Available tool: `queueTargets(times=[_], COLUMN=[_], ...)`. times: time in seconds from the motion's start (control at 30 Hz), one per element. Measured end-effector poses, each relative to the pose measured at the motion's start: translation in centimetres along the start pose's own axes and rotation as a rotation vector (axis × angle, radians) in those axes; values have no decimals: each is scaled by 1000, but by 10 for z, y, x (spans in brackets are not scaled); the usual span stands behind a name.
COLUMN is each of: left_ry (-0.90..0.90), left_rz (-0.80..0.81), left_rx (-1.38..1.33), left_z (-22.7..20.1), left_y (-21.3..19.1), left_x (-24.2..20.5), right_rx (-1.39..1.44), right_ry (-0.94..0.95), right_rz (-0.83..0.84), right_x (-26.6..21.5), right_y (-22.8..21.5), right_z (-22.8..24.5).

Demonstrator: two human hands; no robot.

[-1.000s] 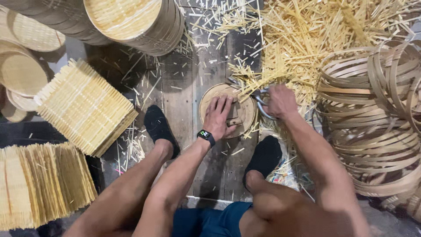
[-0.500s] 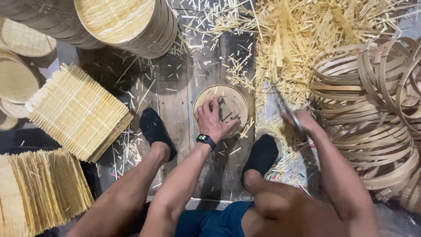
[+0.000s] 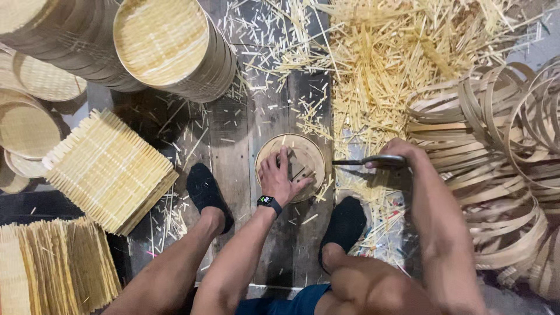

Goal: The person sits on the floor and repeatedly places a circular wooden template on rectangular bamboo mats, then uses shears to trim the excess bamboo around the template. After each trim, the person removes the template and sets the finished circular mat aside, repeating the process with new mats.

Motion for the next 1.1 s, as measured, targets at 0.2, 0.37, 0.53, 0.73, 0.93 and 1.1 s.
queueTargets(times=[0.2,0.37,0.53,0.73,0.93,1.1], left_ry=[36,-29,-13,-108,-215,-338], left_rz=[11,60,81,276,111,359], left_rx=[-43,-42,-75,-199,-300,-240], left_z=[5,5,6,33,98,121], left_y=[1,5,0,8,48,98], left_x=[-1,0,0,23,78,108], right_rx=[170,558,668,467,81,164], right_ry=[-80,-29,47,8,-262,-321], right_rz=[-15,-394,-977,-1001,-1140,-764], right_x=[-1,21,37,16,-47,-45], right_y=[2,-32,-66,7,68,89], right_z=[-8,-36,3,56,39,73])
Point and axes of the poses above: each hand's wrist, its own x-axis towards the middle knuckle, its own y-axis out of the palm, z = x × y, the point moved 7 cm from there along x, towards the middle knuckle, and after that the axes turned 2 degrees about z, right-handed, at the moved point
